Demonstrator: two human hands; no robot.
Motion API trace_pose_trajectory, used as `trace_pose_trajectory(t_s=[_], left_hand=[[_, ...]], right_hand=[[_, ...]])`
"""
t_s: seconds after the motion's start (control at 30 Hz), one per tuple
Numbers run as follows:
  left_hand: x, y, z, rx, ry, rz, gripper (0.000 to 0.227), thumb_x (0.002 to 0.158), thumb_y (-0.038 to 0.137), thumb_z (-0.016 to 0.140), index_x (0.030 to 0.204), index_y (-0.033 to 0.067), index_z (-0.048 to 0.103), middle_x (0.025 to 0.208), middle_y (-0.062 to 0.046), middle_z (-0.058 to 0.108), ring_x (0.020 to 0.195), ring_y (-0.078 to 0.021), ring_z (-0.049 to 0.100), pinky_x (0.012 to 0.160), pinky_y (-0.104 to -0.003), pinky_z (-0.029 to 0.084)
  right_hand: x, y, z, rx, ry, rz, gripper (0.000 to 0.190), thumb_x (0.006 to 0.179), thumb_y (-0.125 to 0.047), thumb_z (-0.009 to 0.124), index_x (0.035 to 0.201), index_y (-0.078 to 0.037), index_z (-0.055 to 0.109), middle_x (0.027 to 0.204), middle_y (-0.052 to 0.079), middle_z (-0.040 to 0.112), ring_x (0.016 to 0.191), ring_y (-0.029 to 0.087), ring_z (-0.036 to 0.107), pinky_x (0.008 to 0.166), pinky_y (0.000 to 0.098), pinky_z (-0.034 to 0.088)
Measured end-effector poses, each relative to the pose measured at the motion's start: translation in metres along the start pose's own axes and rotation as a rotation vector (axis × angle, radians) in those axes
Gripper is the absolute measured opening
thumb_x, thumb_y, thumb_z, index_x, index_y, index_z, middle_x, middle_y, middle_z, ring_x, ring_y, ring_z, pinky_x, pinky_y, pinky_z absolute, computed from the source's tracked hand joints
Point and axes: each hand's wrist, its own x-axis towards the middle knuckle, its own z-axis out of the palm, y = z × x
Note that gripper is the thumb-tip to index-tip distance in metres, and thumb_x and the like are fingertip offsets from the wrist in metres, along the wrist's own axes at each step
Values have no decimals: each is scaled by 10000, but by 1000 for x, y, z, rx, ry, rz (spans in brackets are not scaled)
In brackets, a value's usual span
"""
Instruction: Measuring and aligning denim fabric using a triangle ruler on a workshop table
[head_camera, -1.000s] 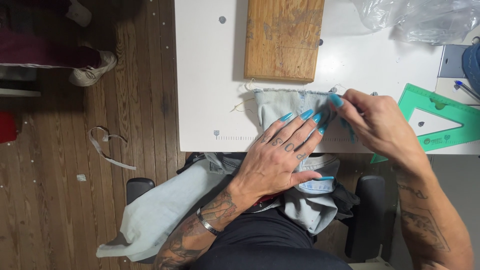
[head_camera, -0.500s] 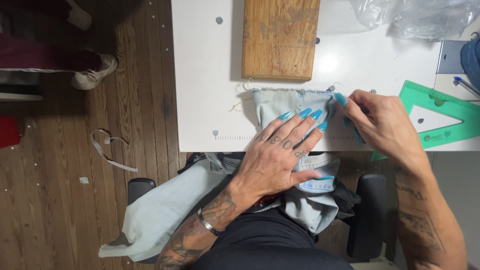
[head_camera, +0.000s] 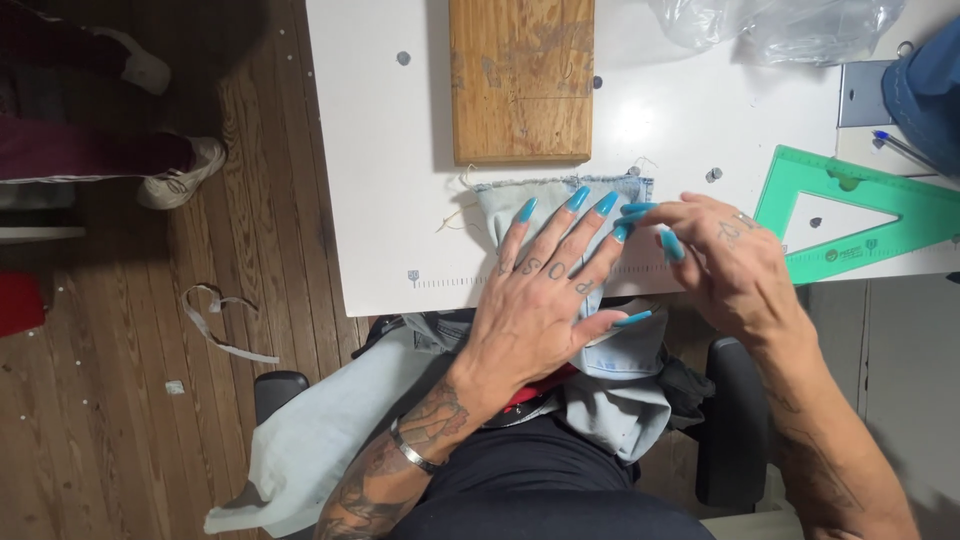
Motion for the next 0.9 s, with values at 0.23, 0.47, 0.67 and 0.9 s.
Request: trace_pose_trajectory(t_s=[0.23,0.47,0.67,0.9], left_hand=[[-2,-18,-7,-39,-79,79,502,882,482,302,1275,194,424,1340,-42,407,1265,-235,358,1045,-423,257],[-2,-17,-6,25,-62,96,521,881,501,258,1281,205,411,1343,-28,404,1259,-230,369,1034,-424,270],[9,-10,-21,45,13,259,528,892,463,270,1211,96,475,1270,-43,486,1206,-229,423,1051,-432,261],[8,-21,-8,4,-80,242,517,896,458,244,1250,127,425,1303,-29,445,1229,-189,385,1049,-405,255]], right_hand=[[-12,16,-1,-87,23,-162,160,906,-78,301,861,9,427,1051,174,560,934,323,555,1014,515,361],[-12,15,-1,-37,37,-127,396,938,-263,233,989,51,467,1066,164,540,982,325,548,1003,522,371],[-9,15,-5,-47,-5,-116,218,926,-110,294,949,47,443,1075,168,538,993,315,530,1014,498,372],[-8,13,-5,14,1,-93,251,936,-140,287,965,46,452,1063,162,545,938,318,529,1009,517,362]])
